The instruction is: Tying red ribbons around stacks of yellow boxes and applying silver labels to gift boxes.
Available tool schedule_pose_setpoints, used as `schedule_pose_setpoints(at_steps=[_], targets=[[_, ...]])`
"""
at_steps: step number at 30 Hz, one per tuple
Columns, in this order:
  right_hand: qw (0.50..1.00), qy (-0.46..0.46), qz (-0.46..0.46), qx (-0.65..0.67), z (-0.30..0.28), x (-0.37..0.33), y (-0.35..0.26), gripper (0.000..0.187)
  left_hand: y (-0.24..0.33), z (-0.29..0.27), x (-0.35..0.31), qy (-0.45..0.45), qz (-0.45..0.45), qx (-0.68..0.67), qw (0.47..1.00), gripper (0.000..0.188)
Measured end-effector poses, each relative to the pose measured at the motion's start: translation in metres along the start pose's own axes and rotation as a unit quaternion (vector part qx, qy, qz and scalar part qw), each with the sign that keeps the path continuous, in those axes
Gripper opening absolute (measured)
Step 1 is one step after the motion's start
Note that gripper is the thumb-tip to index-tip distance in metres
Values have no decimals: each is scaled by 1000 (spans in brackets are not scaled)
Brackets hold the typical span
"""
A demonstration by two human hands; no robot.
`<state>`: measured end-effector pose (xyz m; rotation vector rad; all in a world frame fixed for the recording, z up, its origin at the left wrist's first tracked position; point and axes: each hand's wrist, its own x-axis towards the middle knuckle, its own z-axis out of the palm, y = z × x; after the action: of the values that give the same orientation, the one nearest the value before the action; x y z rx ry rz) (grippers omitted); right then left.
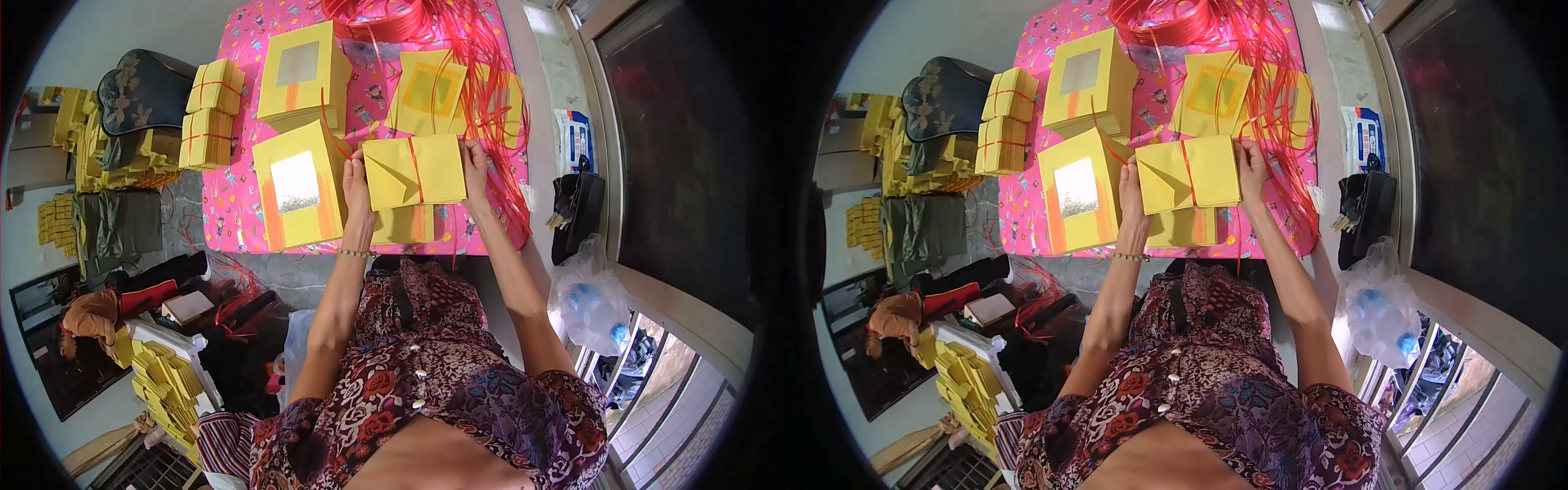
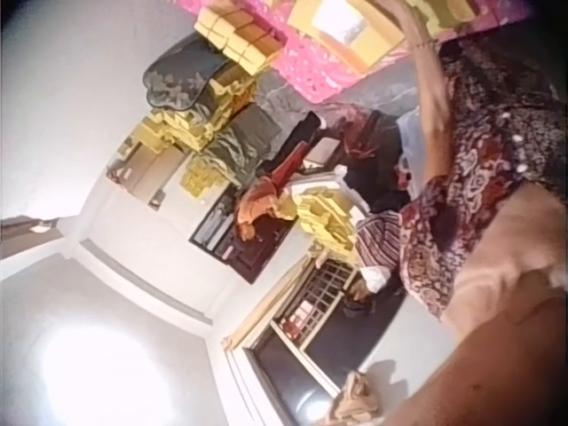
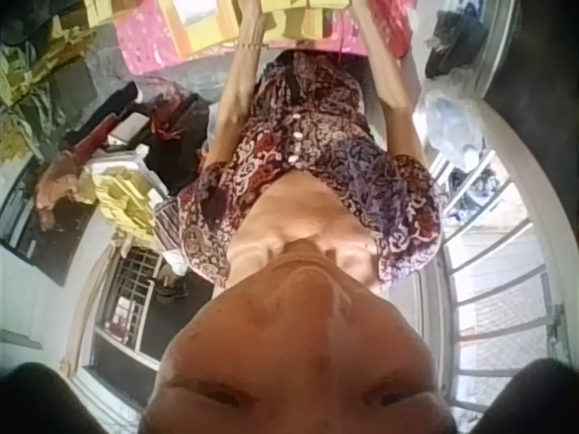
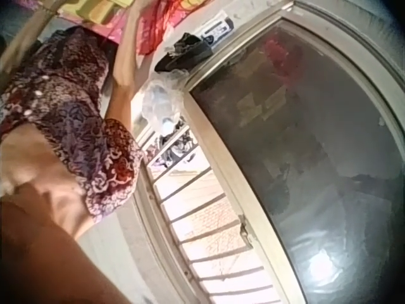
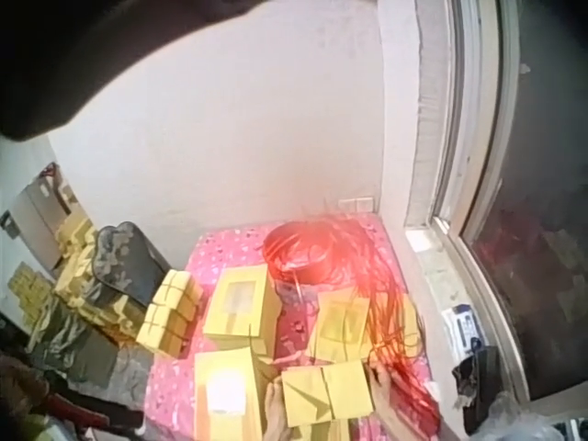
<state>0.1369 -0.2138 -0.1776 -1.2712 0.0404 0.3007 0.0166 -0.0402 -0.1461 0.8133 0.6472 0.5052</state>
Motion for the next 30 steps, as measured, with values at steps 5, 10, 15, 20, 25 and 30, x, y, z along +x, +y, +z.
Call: schedule_pose_setpoints(at_steps=[5, 10, 15, 20, 25, 30], targets=[[1000, -7, -27, -3, -6, -3, 5, 14, 0, 7, -6, -1, 9, -7, 1000, 26], [997, 3, -57, -51, -6, -8, 5, 13, -3, 2, 0, 11, -14, -32, 999, 27], [993, 4, -87, -75, -2, -11, -3, 12, -4, -1, 4, 9, -21, -28, 999, 28], [988, 13, -96, -122, -4, -13, -7, 11, 3, -4, 5, -6, -33, -13, 999, 29], [997, 16, -17, -71, -10, -8, -22, 16, 15, -6, 0, 25, -36, 71, 996, 30], [993, -3, -64, -101, -6, -11, -33, 16, 18, -4, -4, 7, 64, 133, 989, 31]])
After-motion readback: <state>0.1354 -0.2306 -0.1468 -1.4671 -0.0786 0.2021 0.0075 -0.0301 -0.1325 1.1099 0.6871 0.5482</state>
